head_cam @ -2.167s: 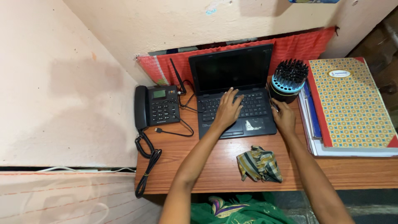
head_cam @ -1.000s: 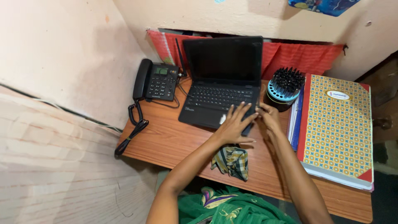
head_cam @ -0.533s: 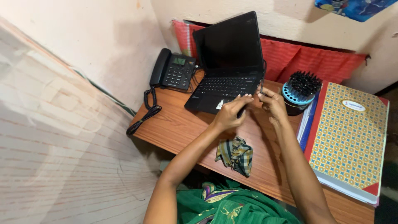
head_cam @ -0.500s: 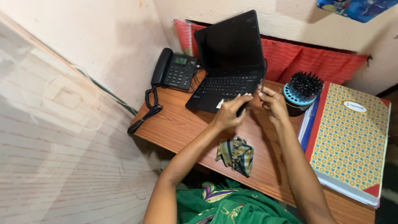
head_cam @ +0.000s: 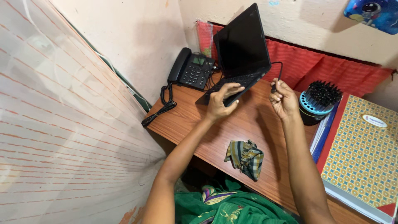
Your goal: The person organizes a laptop power cable on a desk, coils it, and plugs it into a wall socket. They then tidy the cable and place a pen into a pen holder.
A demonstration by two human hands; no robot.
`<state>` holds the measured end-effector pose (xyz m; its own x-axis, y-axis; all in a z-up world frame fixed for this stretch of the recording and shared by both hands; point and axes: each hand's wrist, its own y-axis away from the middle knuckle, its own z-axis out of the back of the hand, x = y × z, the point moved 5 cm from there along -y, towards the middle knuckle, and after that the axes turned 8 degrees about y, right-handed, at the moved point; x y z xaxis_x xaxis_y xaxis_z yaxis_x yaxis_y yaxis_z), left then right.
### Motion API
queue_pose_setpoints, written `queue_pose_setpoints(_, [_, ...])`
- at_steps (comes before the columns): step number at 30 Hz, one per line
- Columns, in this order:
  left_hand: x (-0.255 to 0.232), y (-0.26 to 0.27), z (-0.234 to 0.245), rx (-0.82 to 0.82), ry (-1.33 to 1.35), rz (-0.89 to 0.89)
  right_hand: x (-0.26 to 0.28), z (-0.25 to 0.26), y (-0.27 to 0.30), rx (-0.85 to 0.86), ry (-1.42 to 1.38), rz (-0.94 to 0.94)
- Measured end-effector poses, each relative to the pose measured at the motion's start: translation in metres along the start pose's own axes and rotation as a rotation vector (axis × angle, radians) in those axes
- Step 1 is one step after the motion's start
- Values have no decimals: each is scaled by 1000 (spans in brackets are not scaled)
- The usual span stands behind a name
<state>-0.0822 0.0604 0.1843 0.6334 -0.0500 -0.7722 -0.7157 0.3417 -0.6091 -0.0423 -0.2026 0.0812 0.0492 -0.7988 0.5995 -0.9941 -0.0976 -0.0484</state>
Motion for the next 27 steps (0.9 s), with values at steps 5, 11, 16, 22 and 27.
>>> queue_pose_setpoints(5, [0, -8, 17, -30, 72, 2, 10, -16, -7, -28, 30, -14])
queue_pose_setpoints(11, [-3, -12, 29, -19, 107, -26, 22, -34, -19, -125, 283, 0])
queue_pose_setpoints(16, [-2, -11, 34, -15, 136, -11, 22, -36, -29, -176, 341, 28])
queue_pose_setpoints(22, [-3, -7, 34, -12, 88, -3, 18, -43, -27, -249, 453, 7])
queue_pose_setpoints(27, [-5, -6, 31, -15, 59, -34, 20, -48, -22, -321, 555, 10])
